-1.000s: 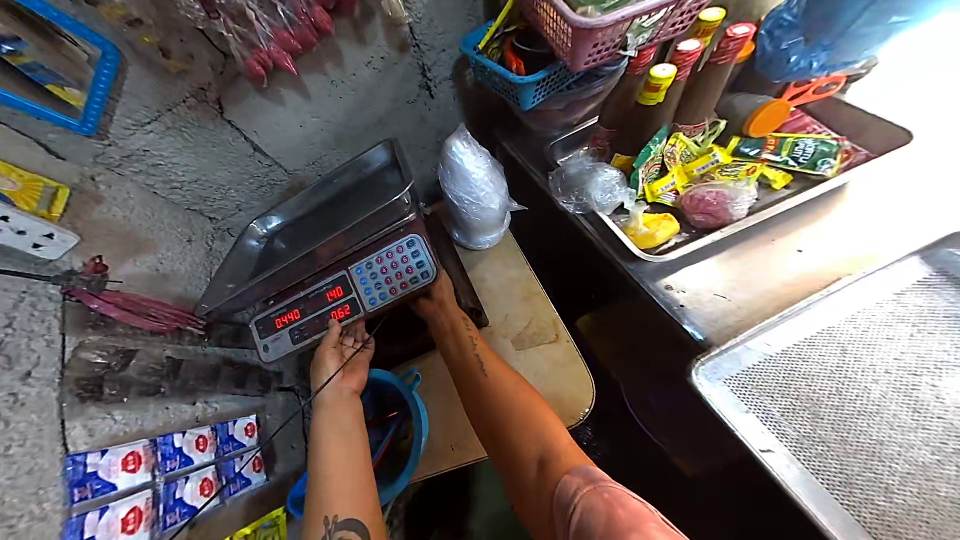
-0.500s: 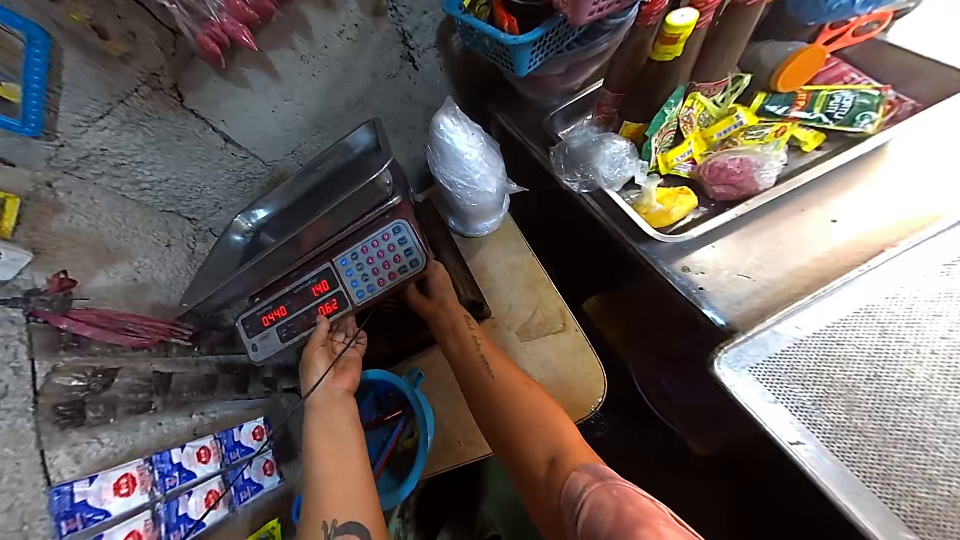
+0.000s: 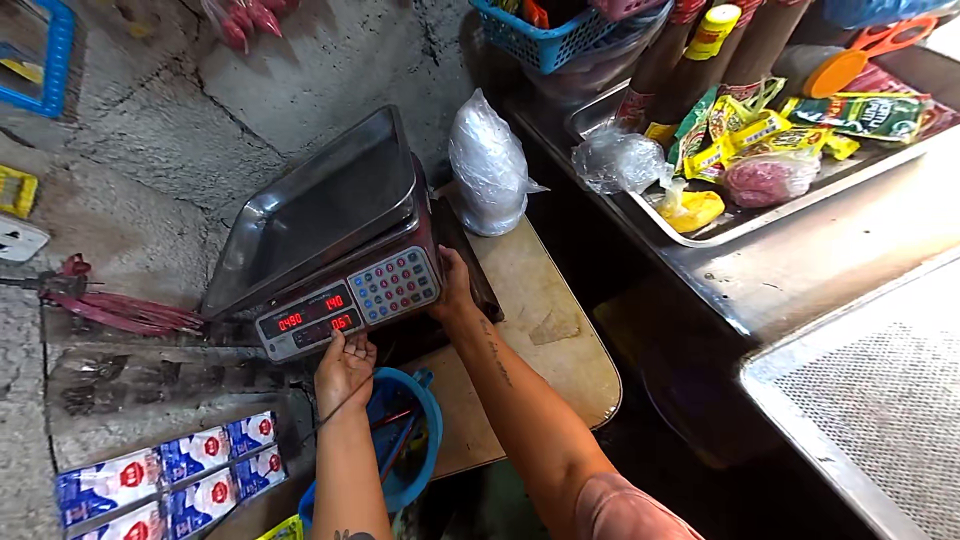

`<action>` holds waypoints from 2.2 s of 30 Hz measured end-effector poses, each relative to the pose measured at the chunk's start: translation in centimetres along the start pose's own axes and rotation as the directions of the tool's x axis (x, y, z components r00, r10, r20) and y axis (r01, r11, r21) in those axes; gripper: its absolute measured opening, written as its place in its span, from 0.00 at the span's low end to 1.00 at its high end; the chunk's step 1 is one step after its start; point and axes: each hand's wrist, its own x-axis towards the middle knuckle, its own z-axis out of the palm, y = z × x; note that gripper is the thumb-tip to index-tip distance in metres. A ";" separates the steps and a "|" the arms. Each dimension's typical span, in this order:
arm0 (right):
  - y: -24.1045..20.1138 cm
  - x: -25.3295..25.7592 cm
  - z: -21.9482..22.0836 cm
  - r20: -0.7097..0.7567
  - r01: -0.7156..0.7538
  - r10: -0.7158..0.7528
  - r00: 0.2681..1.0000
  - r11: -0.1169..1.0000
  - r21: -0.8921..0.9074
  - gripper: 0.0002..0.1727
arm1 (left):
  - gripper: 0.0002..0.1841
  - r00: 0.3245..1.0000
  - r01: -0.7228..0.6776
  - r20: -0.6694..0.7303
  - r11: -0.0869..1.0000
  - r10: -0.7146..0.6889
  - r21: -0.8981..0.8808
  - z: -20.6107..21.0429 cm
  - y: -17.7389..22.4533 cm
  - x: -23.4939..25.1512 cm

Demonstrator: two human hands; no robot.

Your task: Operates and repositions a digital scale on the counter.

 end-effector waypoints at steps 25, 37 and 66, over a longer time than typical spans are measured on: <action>2.6 -4.0 -1.6 0.109 0.014 0.012 0.994 0.971 -0.238 0.19 | 0.27 0.994 -0.050 0.085 0.981 0.067 -0.186 -2.5 -2.0 0.1; 3.0 -3.7 -2.8 0.180 0.062 -0.013 0.984 0.961 -0.269 0.28 | 0.35 0.889 -0.350 0.215 0.904 0.403 -0.246 0.0 -5.3 2.3; 5.1 -5.0 -1.5 -0.065 -0.002 -0.030 0.997 0.898 -0.439 0.24 | 0.33 0.873 -0.350 0.262 0.903 0.411 -0.251 -2.9 -2.9 2.0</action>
